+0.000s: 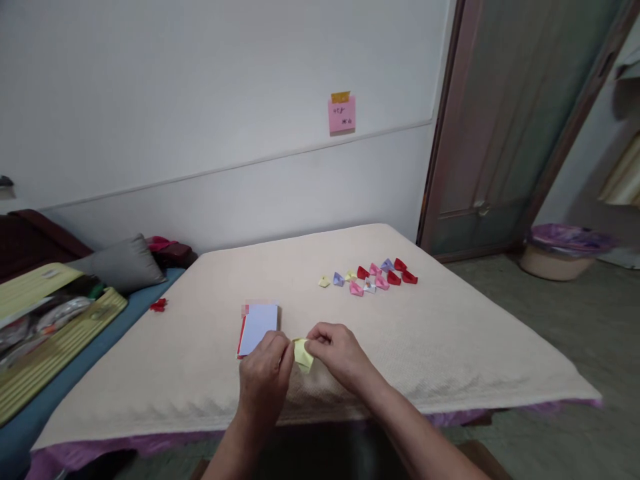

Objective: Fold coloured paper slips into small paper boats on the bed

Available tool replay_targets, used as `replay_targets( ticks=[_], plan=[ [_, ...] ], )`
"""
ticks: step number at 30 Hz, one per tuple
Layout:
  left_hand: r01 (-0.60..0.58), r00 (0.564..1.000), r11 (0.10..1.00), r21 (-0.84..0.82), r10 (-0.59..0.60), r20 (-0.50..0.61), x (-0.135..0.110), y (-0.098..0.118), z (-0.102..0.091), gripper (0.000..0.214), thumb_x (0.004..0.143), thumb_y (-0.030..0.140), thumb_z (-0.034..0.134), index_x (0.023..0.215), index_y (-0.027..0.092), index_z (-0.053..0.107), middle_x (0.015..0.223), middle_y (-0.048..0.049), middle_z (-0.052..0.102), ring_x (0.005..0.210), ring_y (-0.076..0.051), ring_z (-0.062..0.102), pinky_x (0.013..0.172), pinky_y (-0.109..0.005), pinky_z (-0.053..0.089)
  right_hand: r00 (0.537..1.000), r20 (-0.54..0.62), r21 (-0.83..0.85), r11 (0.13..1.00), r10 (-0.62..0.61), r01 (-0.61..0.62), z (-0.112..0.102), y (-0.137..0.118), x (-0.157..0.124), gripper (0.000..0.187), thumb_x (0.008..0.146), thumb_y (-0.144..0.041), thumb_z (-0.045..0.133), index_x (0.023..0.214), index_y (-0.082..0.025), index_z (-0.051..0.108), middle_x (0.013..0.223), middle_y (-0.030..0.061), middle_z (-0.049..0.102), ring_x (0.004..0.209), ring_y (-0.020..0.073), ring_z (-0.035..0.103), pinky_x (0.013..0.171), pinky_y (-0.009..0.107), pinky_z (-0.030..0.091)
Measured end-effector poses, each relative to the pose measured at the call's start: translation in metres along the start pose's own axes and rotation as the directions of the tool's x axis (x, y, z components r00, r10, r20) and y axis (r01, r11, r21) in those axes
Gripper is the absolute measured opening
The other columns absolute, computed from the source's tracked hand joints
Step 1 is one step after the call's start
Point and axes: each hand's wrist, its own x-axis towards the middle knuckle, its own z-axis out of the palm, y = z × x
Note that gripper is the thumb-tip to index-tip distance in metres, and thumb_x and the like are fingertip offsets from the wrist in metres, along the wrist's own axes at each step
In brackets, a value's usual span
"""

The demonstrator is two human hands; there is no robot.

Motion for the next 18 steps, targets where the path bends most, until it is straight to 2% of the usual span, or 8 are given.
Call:
replay_targets(
  ticks=[6,12,18],
  plan=[
    [-0.035,0.999,0.999,0.006,0.035,-0.007,-0.0015,0.0021,0.0007,0.024,0.084,0.007,0.041,0.065,0.021,0.044,0.063,-0.0003,0.050,0.062,-0.015,0.050,0.058,-0.027,0.035,0.999,-0.006,-0.033,0.999,-0.033,0.033,0.0023,0.0013,-0.0023,0.011,0.068,-0.017,0.052,0.058,-0.016,0.058,0.052,-0.0049,0.045,0.052,0.0102,0.041,0.049,0.020,0.032],
    [-0.029,1.000,1.000,-0.001,0.029,0.002,-0.0015,0.0023,0.0015,0.023,0.083,0.007,0.042,0.065,0.020,0.045,0.063,-0.0001,0.050,0.062,-0.015,0.050,0.058,-0.026,0.035,0.997,-0.057,-0.211,0.976,-0.061,0.048,0.0028,-0.0004,-0.0044,0.009,0.067,-0.018,0.054,0.059,-0.018,0.057,0.053,-0.0049,0.047,0.053,0.0115,0.044,0.050,0.021,0.033],
    [-0.014,1.000,1.000,-0.004,0.014,0.018,-0.0019,0.0020,0.0027,0.024,0.084,0.008,0.043,0.065,0.020,0.045,0.063,0.0001,0.051,0.062,-0.015,0.051,0.059,-0.026,0.036,0.997,-0.021,-0.208,0.976,-0.070,0.064,0.0062,-0.0014,-0.0054,0.014,0.073,-0.020,0.050,0.060,-0.018,0.055,0.054,-0.0048,0.045,0.054,0.0117,0.043,0.051,0.021,0.032]
  ],
)
